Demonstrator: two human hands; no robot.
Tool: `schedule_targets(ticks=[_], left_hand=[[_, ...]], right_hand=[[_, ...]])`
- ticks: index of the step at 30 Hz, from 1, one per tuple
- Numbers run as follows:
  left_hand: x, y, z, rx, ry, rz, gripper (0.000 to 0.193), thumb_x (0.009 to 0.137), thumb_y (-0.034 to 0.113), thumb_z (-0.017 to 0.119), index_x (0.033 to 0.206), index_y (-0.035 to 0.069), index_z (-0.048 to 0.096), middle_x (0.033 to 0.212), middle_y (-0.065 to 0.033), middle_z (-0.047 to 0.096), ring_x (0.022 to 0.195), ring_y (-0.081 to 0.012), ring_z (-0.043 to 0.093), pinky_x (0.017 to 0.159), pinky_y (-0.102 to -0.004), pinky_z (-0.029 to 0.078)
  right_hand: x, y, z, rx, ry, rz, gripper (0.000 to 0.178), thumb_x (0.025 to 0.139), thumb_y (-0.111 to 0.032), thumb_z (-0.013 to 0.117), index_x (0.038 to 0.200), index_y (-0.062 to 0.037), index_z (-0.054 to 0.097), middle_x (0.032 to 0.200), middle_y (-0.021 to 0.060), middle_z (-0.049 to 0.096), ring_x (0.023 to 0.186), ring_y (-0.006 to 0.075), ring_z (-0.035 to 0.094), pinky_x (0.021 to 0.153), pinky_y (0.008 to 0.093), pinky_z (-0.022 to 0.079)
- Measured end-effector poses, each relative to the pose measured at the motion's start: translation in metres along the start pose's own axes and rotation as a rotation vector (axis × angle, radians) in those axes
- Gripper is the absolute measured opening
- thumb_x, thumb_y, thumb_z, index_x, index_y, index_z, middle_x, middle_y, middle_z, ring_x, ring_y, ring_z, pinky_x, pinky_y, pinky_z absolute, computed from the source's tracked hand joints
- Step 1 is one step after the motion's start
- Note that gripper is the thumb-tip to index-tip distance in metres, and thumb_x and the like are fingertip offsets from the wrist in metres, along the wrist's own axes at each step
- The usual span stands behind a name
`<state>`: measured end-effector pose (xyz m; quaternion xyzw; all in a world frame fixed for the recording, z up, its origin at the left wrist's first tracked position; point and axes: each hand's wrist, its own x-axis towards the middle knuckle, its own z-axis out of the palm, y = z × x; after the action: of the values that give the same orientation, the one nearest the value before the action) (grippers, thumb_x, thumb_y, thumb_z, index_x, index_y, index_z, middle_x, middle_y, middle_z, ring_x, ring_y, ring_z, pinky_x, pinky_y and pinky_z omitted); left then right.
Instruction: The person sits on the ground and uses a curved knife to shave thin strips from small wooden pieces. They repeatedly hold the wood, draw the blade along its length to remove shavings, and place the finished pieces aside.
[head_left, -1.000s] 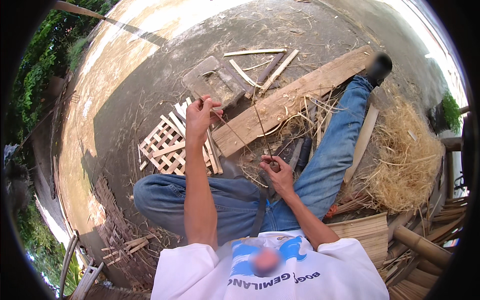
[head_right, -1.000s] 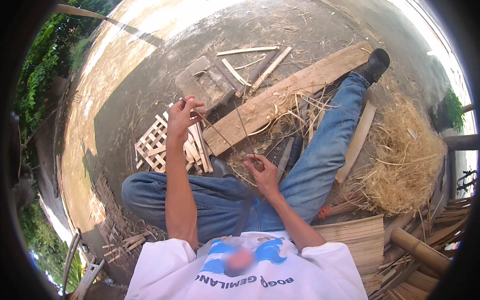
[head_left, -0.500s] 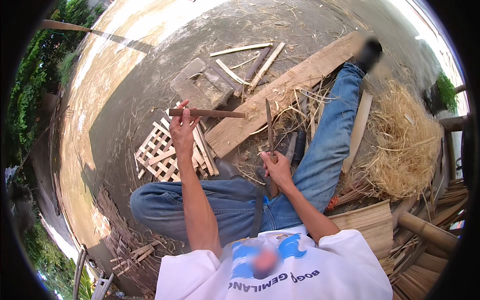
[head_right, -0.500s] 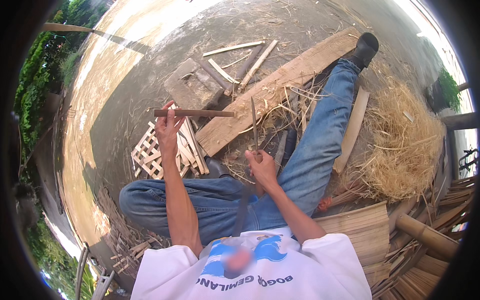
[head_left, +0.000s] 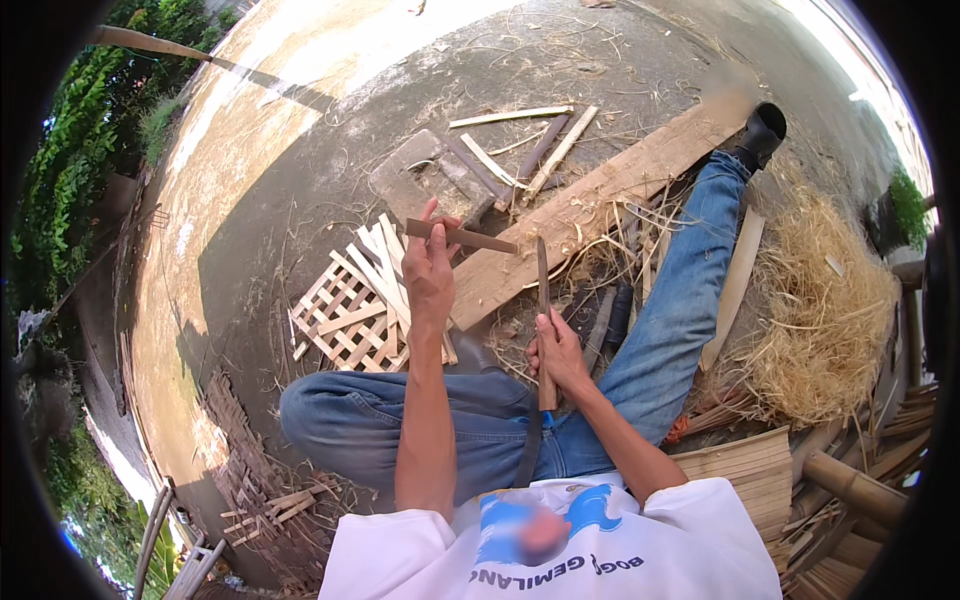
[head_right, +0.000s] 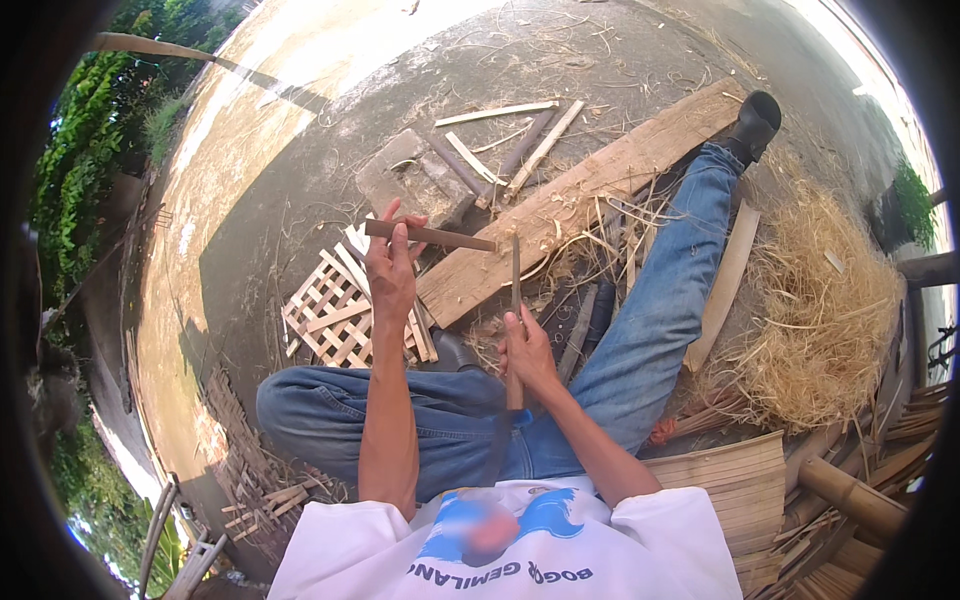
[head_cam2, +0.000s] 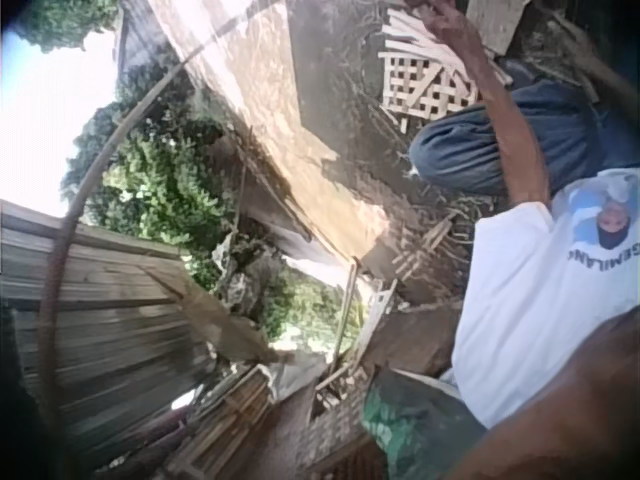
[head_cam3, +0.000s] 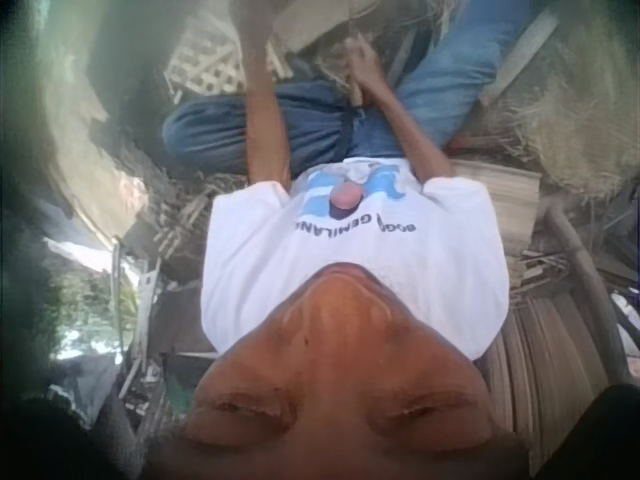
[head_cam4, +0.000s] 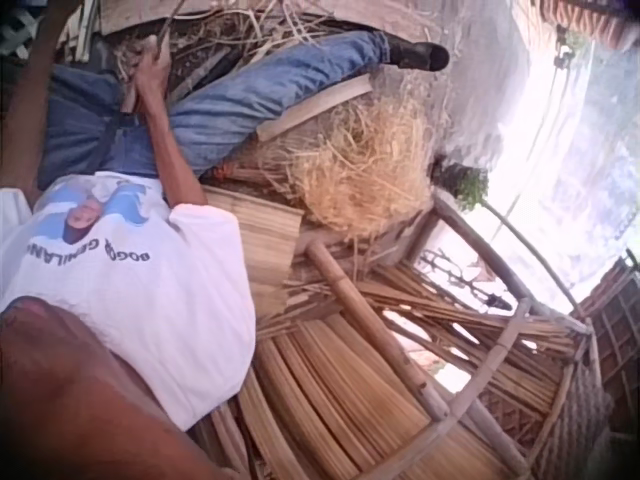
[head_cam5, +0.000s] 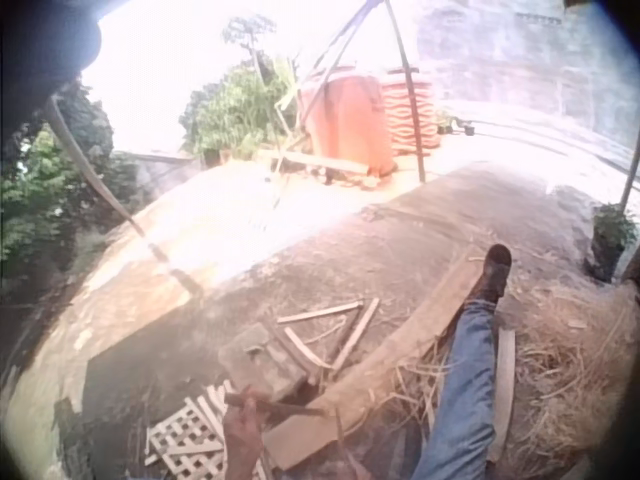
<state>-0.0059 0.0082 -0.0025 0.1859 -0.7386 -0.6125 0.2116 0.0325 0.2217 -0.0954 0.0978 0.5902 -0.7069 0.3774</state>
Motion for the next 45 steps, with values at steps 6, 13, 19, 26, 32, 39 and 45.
schedule_targets(ticks=[6,13,19,26,32,39,45], left_hand=[[-0.018,0.016,0.037,0.198,-0.147,0.249,0.046,0.105,0.014,0.06,0.149,0.006,0.052,0.113,-0.0103,0.066,0.104,-0.0167,0.066,0.093,-0.0337,0.058],[-0.028,0.027,0.053,0.194,-0.225,0.306,0.051,0.093,0.003,0.072,0.142,0.007,0.06,0.11,-0.0132,0.069,0.096,-0.0252,0.068,0.083,-0.0372,0.057],[-0.029,0.023,0.05,0.2,-0.257,0.268,0.054,0.093,0.001,0.069,0.145,0.009,0.057,0.118,-0.0133,0.069,0.105,-0.0243,0.069,0.092,-0.0385,0.059],[-0.029,0.024,0.049,0.111,-0.292,0.18,0.056,0.095,-0.002,0.064,0.149,0.012,0.055,0.131,-0.0131,0.065,0.117,-0.0231,0.065,0.099,-0.0395,0.06],[-0.029,0.025,0.05,0.077,-0.31,0.187,0.056,0.096,-0.002,0.064,0.148,0.012,0.055,0.133,-0.0126,0.063,0.117,-0.0219,0.064,0.101,-0.0402,0.059],[-0.029,0.026,0.05,0.078,-0.326,0.175,0.055,0.096,-0.001,0.064,0.149,0.012,0.055,0.131,-0.0116,0.064,0.117,-0.0206,0.064,0.103,-0.0396,0.058],[-0.028,0.032,0.05,0.096,-0.304,0.211,0.056,0.095,-0.002,0.065,0.149,0.012,0.055,0.123,-0.0112,0.066,0.109,-0.0183,0.064,0.097,-0.0379,0.06]], right_hand=[[-0.024,-0.076,0.0,0.077,-0.102,-0.295,0.052,0.11,-0.031,0.049,0.155,-0.0095,0.037,0.084,0.0042,0.059,0.061,0.01,0.057,0.054,0.0267,0.053],[-0.057,-0.145,0.001,-0.026,-0.26,-0.317,0.048,0.113,-0.04,0.04,0.146,-0.0065,0.048,0.083,0.0032,0.057,0.054,0.0075,0.051,0.047,0.0232,0.047],[-0.063,-0.157,0.01,-0.146,-0.246,-0.331,0.045,0.112,-0.041,0.04,0.134,-0.0048,0.055,0.081,0.0025,0.056,0.053,0.0073,0.051,0.046,0.0243,0.047],[-0.06,-0.153,0.013,-0.194,-0.232,-0.37,0.044,0.112,-0.043,0.042,0.098,-0.0033,0.056,0.078,0.0023,0.057,0.052,0.0071,0.051,0.045,0.0244,0.046],[-0.061,-0.154,0.016,-0.186,-0.205,-0.381,0.044,0.112,-0.042,0.042,0.095,-0.0034,0.055,0.077,0.0023,0.057,0.052,0.007,0.051,0.045,0.0243,0.046],[-0.058,-0.152,0.013,-0.217,-0.219,-0.387,0.044,0.112,-0.041,0.043,0.1,-0.0023,0.059,0.077,0.0018,0.056,0.051,0.0067,0.05,0.044,0.0237,0.043],[-0.061,-0.15,0.021,-0.3,-0.125,-0.473,0.046,0.112,-0.036,0.045,0.141,-0.0032,0.059,0.078,0.0,0.055,0.052,0.0046,0.048,0.046,0.0217,0.04]])
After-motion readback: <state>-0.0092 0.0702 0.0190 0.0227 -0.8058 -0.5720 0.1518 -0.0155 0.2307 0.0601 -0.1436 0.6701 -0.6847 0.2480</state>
